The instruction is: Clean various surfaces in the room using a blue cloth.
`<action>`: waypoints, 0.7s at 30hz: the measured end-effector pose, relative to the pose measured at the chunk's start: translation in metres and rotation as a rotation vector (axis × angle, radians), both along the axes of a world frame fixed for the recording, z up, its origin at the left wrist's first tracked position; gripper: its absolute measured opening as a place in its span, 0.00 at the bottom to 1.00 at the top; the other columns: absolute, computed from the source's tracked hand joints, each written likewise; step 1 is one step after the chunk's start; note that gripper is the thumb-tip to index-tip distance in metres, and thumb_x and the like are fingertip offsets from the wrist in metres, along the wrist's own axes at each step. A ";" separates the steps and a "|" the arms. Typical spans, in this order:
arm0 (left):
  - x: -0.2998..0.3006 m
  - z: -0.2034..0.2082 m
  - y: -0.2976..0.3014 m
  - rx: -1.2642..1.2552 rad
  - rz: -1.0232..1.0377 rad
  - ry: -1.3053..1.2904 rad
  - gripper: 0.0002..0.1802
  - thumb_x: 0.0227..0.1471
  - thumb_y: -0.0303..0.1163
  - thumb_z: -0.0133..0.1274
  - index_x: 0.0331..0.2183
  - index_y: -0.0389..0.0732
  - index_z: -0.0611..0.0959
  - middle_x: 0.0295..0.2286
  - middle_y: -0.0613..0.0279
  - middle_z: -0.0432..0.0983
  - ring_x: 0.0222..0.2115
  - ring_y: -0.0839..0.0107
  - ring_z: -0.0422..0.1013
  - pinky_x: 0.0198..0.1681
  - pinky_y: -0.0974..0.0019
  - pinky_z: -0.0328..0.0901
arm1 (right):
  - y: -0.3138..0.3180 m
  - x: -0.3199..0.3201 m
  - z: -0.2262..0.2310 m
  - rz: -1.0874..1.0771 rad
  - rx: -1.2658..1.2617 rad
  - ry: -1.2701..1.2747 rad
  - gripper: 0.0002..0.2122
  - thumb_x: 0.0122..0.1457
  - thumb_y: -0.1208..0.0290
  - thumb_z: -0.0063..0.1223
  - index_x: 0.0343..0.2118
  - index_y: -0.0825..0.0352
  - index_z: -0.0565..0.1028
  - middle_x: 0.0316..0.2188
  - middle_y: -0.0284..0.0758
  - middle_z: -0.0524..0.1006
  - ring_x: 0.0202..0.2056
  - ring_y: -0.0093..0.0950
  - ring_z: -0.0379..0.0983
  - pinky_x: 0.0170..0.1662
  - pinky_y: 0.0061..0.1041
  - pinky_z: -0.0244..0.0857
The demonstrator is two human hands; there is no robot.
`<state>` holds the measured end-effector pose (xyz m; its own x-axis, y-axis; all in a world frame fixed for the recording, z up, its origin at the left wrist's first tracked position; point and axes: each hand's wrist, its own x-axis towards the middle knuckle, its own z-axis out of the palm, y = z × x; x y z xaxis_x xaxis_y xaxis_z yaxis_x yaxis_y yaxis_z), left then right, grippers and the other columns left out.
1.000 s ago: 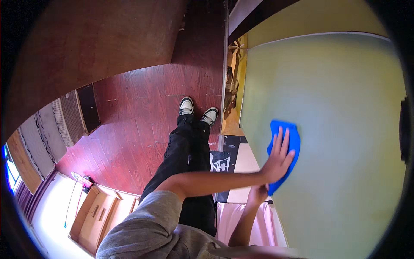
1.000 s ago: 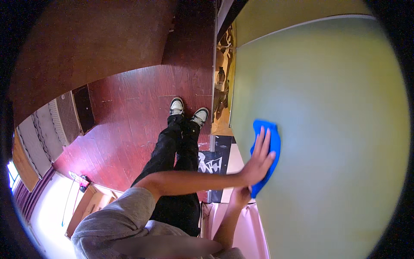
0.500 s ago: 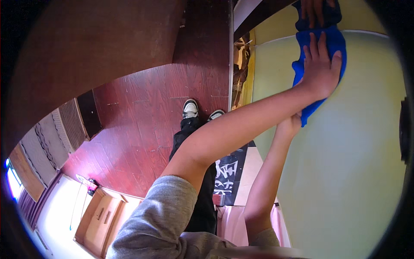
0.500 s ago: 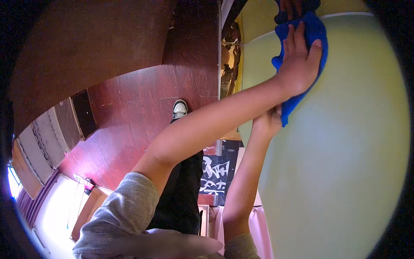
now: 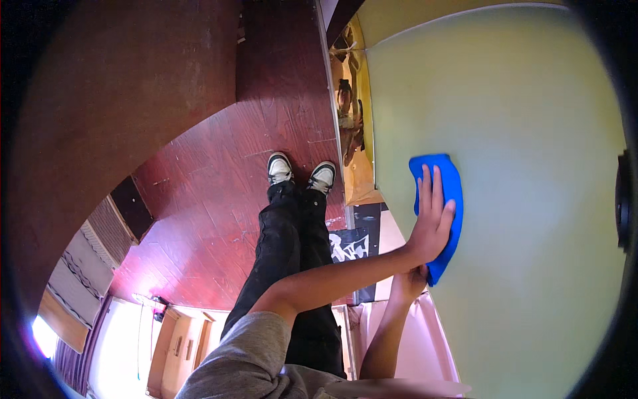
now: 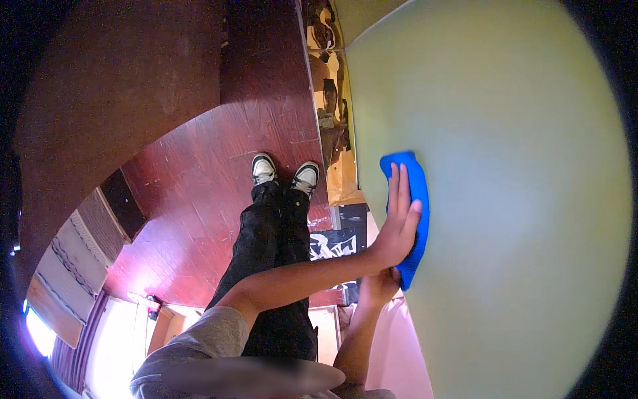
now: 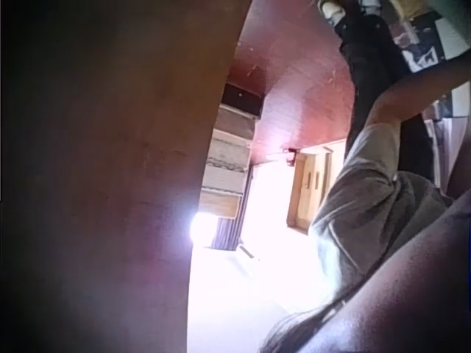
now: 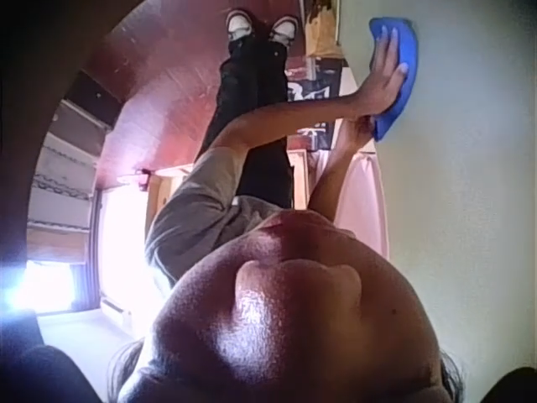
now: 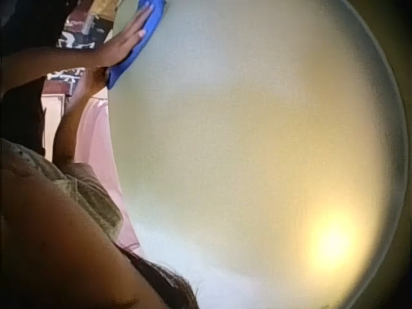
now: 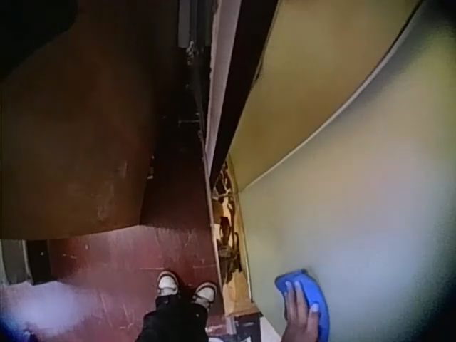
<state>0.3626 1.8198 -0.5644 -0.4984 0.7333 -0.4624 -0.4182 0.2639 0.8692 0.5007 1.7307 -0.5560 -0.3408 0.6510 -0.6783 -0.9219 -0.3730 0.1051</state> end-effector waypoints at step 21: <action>-0.030 -0.113 0.010 -0.068 0.044 -0.051 0.33 0.61 0.41 0.34 0.61 0.35 0.46 0.61 0.41 0.38 0.63 0.51 0.36 0.64 0.58 0.36 | 0.033 -0.034 -0.107 0.017 -0.109 -0.323 0.18 0.59 0.76 0.39 0.53 0.74 0.64 0.55 0.44 0.64 0.55 0.37 0.61 0.58 0.37 0.57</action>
